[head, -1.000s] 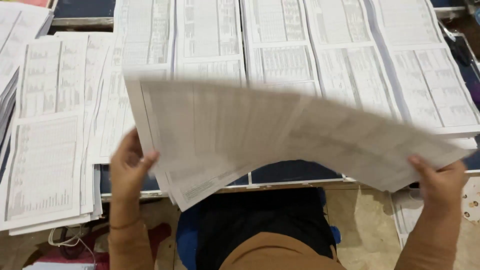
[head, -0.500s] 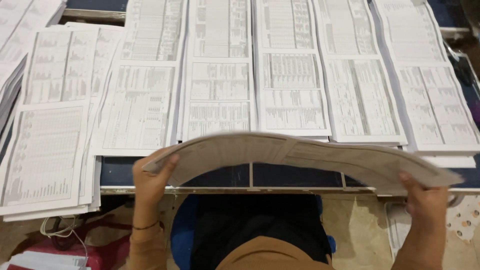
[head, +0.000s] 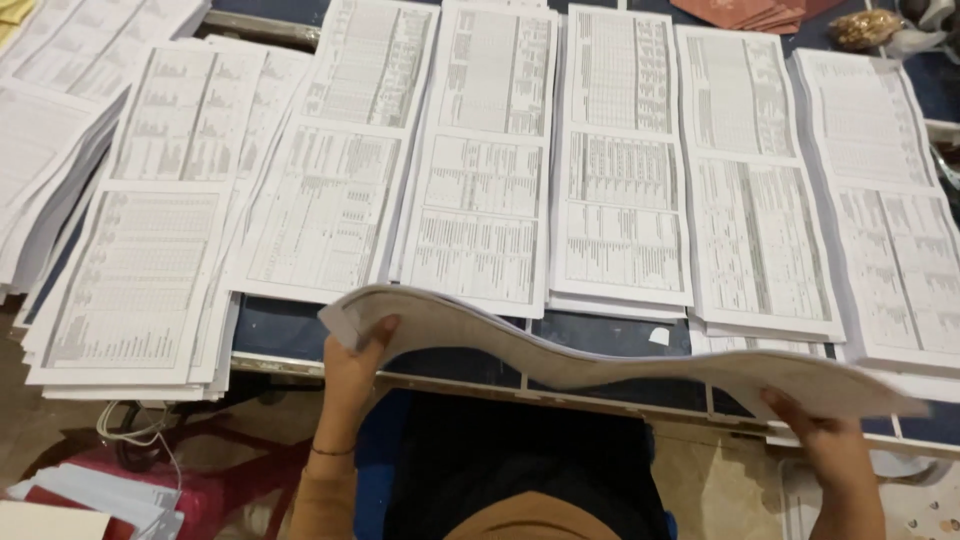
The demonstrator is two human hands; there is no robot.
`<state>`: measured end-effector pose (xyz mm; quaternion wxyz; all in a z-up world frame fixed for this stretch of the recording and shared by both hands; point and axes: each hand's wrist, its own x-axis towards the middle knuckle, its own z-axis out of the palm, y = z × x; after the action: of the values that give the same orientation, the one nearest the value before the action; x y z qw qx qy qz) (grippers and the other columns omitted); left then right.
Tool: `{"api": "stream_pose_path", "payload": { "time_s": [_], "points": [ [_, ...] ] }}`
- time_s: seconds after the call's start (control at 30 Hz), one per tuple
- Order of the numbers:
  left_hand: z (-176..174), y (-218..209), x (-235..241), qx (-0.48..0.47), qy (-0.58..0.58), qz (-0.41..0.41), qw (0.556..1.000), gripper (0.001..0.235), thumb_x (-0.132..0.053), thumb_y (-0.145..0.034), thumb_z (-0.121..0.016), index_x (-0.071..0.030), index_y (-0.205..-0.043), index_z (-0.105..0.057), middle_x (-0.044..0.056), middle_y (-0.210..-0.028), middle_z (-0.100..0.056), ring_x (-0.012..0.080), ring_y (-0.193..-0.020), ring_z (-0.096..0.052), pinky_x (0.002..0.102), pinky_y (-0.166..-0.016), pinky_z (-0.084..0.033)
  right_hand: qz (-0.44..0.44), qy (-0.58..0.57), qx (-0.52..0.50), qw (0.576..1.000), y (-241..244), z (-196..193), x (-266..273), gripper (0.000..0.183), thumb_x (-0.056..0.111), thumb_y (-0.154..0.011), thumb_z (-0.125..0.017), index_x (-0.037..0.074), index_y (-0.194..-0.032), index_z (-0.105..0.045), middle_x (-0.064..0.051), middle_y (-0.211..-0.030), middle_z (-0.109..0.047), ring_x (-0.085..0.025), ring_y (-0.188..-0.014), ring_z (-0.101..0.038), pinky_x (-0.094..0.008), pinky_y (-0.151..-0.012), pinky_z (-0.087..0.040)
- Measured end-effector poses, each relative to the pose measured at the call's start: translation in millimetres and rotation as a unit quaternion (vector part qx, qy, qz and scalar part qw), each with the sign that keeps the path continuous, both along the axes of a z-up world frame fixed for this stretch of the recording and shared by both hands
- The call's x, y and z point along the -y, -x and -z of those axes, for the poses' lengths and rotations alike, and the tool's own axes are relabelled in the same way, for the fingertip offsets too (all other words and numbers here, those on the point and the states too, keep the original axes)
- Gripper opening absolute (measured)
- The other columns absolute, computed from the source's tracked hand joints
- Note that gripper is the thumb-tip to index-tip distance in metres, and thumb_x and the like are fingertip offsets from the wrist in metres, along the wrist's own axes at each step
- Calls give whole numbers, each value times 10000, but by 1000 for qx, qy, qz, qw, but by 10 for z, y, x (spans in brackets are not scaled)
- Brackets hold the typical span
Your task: The person is seated at a low table, repeatedly picking up sheets of printed paper, folding them in half, and placing them into a stack. The person handles the papers one by one, ensuring each is folded neatly before stacking.
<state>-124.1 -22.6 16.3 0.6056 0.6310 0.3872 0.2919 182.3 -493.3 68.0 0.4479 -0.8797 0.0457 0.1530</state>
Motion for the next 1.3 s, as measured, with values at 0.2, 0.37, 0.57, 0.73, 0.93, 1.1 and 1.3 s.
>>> {"api": "stream_pose_path", "payload": {
  "time_s": [0.2,0.37,0.57,0.73,0.93,1.1,1.3],
  "points": [
    [-119,116,-328,-110,48,108,987,437,-417,-944,-730,-9,-1087,-800,100,-962,-802,256,-893,-778,357,-747,-629,33,60,-17,998,-483,128,240,576,299,-969,-808,-101,-1365,-684,-301,-1285,-728,-467,-1220,-630,-664,-994,-395],
    [-499,99,-672,-200,90,91,971,600,-488,-930,-694,20,-1237,-780,136,-1111,-814,283,-983,-786,354,-804,-651,-94,-30,15,995,-595,-232,-391,335,186,-1003,-723,-2,-1094,-461,-116,-1074,-461,-272,-985,-439,-407,-870,-329],
    [-497,415,-1006,-187,105,-58,975,463,-441,-1025,-694,-39,-1254,-717,78,-1063,-680,236,-974,-634,352,-826,-523,-121,41,-12,992,89,-949,-1288,412,107,-1158,-537,97,-1559,-635,-198,-1320,-779,-379,-1124,-761,-511,-1063,-594],
    [-186,910,-1397,-130,82,-193,969,462,-426,-1068,-710,-1,-1244,-757,132,-1101,-769,307,-984,-730,422,-835,-591,-128,46,-44,990,331,-973,-1394,450,215,-1089,-602,133,-1524,-683,-173,-1318,-812,-361,-1129,-787,-481,-1125,-578],
    [-308,1254,-1651,-125,99,-362,918,539,-504,-1205,-593,-34,-1446,-483,-31,-969,-493,58,-745,-425,208,-639,-448,-138,58,-45,988,390,-892,-1350,401,248,-1090,-612,129,-1445,-757,-157,-1229,-847,-340,-1069,-831,-424,-1081,-595],
    [193,1605,-2172,-22,21,-489,872,577,-378,-1147,-722,-3,-1473,-429,128,-1490,-585,289,-1433,-580,401,-1232,-511,-134,64,-58,987,463,-858,-1351,423,266,-1075,-618,153,-1466,-737,-137,-1253,-864,-304,-1122,-828,-415,-1103,-582],
    [415,1806,-2386,-90,-36,-494,864,251,-299,-1141,-743,-77,-1165,-631,59,-1158,-722,201,-1131,-743,350,-1017,-674,-153,78,-50,984,409,-685,-1278,431,326,-1049,-633,191,-1440,-753,-90,-1243,-887,-279,-1105,-851,-396,-1071,-574]
  ]
}}
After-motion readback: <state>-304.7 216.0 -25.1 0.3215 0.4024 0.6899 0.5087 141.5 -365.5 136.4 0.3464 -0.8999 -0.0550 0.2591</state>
